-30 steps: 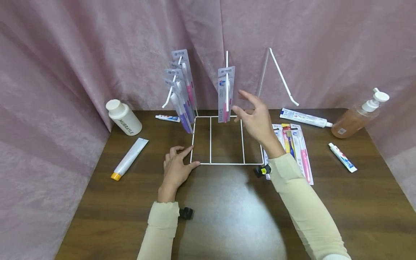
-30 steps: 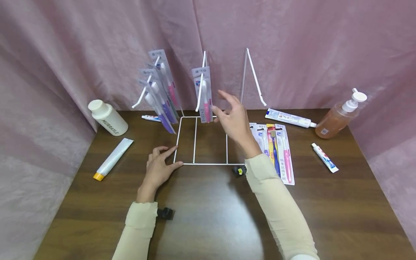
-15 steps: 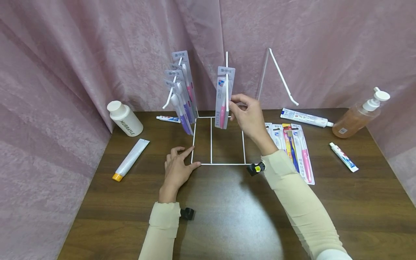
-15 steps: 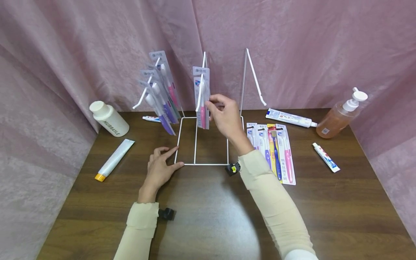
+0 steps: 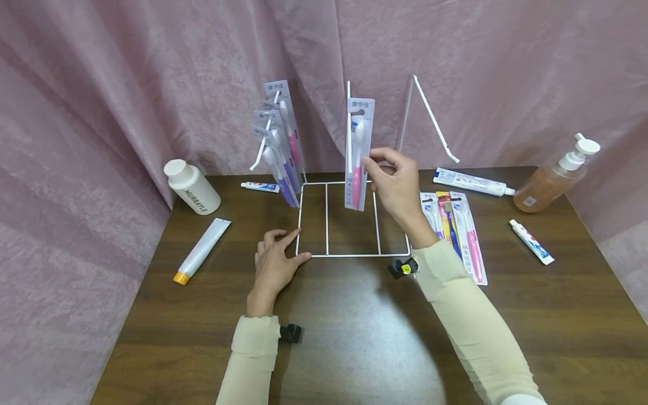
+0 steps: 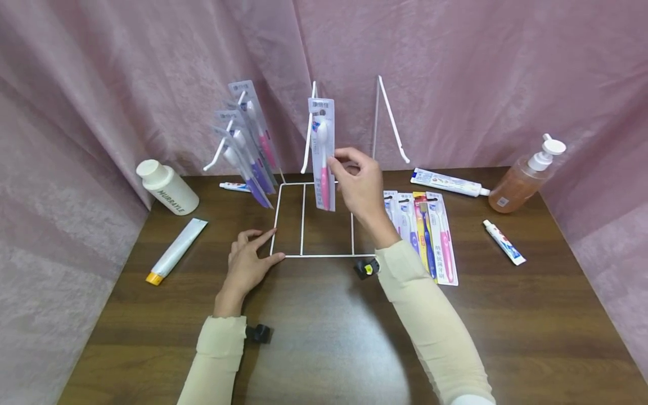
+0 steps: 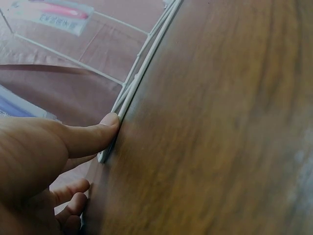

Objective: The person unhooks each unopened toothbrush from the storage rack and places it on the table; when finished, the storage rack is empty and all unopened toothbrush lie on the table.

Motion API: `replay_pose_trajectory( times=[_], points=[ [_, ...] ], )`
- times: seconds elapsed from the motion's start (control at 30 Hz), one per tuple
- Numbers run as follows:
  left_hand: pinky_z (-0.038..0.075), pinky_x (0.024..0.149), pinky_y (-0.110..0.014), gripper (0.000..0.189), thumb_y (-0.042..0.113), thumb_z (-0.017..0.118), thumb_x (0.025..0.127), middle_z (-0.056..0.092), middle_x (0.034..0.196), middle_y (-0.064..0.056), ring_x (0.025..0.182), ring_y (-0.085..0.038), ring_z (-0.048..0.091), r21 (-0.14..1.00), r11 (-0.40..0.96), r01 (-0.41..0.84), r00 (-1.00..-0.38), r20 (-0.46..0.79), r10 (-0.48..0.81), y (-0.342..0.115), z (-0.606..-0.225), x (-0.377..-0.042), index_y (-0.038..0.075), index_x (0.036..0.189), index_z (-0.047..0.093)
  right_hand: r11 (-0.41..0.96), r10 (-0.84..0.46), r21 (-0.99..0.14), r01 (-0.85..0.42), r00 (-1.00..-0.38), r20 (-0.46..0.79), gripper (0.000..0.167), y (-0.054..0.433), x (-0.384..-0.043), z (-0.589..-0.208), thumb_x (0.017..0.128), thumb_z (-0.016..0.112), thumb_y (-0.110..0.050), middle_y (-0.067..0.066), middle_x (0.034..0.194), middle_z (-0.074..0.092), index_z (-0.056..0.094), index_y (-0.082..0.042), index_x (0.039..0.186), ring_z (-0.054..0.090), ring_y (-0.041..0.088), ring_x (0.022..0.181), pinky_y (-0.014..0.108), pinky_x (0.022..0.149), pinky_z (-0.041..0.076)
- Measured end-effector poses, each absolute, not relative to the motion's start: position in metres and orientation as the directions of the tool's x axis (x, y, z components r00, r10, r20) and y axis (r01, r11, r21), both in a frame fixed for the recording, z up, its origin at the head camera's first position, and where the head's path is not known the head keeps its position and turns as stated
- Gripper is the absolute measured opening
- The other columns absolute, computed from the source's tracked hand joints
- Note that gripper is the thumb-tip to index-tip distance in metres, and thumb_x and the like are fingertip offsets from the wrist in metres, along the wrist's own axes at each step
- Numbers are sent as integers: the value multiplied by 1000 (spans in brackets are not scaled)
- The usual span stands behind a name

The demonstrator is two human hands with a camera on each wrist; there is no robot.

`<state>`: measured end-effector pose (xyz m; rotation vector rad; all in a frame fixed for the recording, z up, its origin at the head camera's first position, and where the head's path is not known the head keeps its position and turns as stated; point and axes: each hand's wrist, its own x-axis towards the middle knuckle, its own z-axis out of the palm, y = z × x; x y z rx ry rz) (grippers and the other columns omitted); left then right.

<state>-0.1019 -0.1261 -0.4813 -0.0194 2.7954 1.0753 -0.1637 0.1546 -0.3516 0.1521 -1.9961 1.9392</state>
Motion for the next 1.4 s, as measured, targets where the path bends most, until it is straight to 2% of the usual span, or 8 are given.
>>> replay_pose_trajectory(
  times=[0.17, 0.33, 0.6, 0.8, 0.9, 1.0, 1.1, 1.4],
  points=[
    [30, 125, -65, 75, 41, 89, 101, 40, 176, -15, 146, -48, 41, 673, 735, -80, -987, -159, 38, -125, -478, -102, 28, 168, 60, 48, 175, -946, -321, -929, 325, 18, 163, -157, -356, 106, 74, 0, -12, 72, 70, 76, 17, 112, 53, 1, 49, 17, 51, 42],
    [29, 128, -66, 75, 38, 87, 102, 38, 176, -17, 149, -48, 38, 679, 728, -96, -984, -177, 35, -124, -473, -101, 27, 170, 58, 122, 178, -951, -283, -937, 302, 18, 174, -151, -366, 105, 76, -2, -15, 65, 64, 79, 15, 110, 51, -1, 49, 17, 51, 40],
    [30, 125, -66, 75, 39, 88, 101, 40, 175, -17, 146, -49, 41, 670, 737, -89, -985, -167, 33, -125, -479, -101, 29, 169, 58, 225, 198, -971, -78, -972, 124, 26, 208, -135, -386, 107, 73, -11, -15, 72, 62, 80, 13, 113, 50, -3, 56, 16, 55, 42],
    [30, 125, -65, 75, 41, 87, 102, 39, 177, -16, 147, -48, 41, 662, 744, -89, -984, -172, 36, -126, -483, -104, 30, 170, 57, 353, 270, -933, 76, -963, 23, 31, 255, -115, -395, 109, 69, -18, -17, 72, 60, 82, 8, 121, 54, -1, 62, 19, 59, 45],
    [29, 126, -67, 76, 40, 88, 101, 39, 176, -17, 147, -50, 40, 669, 737, -90, -985, -171, 34, -126, -480, -104, 29, 170, 58, 427, 325, -884, 188, -945, -44, 39, 281, -107, -399, 112, 64, -27, -12, 88, 67, 82, 3, 129, 58, 4, 78, 21, 71, 48],
    [28, 127, -67, 76, 40, 88, 101, 39, 176, -18, 148, -51, 39, 670, 737, -91, -985, -171, 34, -125, -477, -103, 27, 170, 58, 453, 384, -838, 305, -915, -125, 47, 305, -100, -403, 115, 58, -34, 4, 116, 72, 79, 1, 137, 58, 10, 97, 26, 83, 47],
    [28, 128, -67, 75, 39, 87, 102, 39, 176, -18, 149, -51, 38, 669, 737, -94, -984, -174, 32, -124, -475, -103, 27, 170, 58, 458, 437, -800, 386, -882, -175, 53, 327, -96, -407, 116, 54, -36, 18, 137, 70, 75, 3, 143, 56, 15, 106, 31, 88, 43],
    [28, 126, -68, 75, 38, 87, 102, 38, 177, -18, 147, -51, 39, 674, 734, -88, -985, -168, 36, -123, -476, -102, 26, 170, 58, 469, 503, -736, 489, -833, -233, 61, 369, -80, -420, 115, 50, -38, 31, 147, 67, 70, 9, 148, 59, 34, 119, 39, 88, 41]
  ],
)
